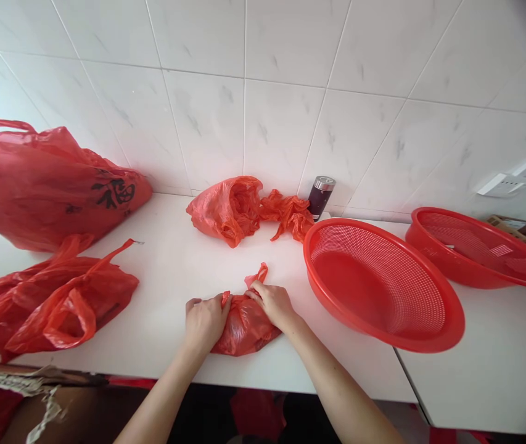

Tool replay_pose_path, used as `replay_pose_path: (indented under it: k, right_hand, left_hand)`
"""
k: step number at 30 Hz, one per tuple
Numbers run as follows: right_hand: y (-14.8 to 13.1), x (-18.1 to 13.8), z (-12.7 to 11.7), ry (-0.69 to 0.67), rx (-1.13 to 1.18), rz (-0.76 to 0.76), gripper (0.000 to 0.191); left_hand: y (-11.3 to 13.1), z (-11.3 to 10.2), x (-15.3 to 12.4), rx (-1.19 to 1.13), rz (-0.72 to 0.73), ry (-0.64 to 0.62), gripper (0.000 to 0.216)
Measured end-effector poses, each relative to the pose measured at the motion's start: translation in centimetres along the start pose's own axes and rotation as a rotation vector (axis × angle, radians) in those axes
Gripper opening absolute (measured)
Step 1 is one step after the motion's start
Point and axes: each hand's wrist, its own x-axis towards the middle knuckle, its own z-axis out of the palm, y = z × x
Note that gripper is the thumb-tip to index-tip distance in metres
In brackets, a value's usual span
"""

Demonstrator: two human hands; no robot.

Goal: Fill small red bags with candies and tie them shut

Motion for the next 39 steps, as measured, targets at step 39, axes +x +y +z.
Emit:
replay_pose_path:
  k: [39]
  right_hand:
    - [-1.2,6.6,-0.8,0.284,1.275,0.526,0.04]
  left_hand:
    - [0.9,-3.8,-7.3,-0.847,-0.054,-0.031,0.044]
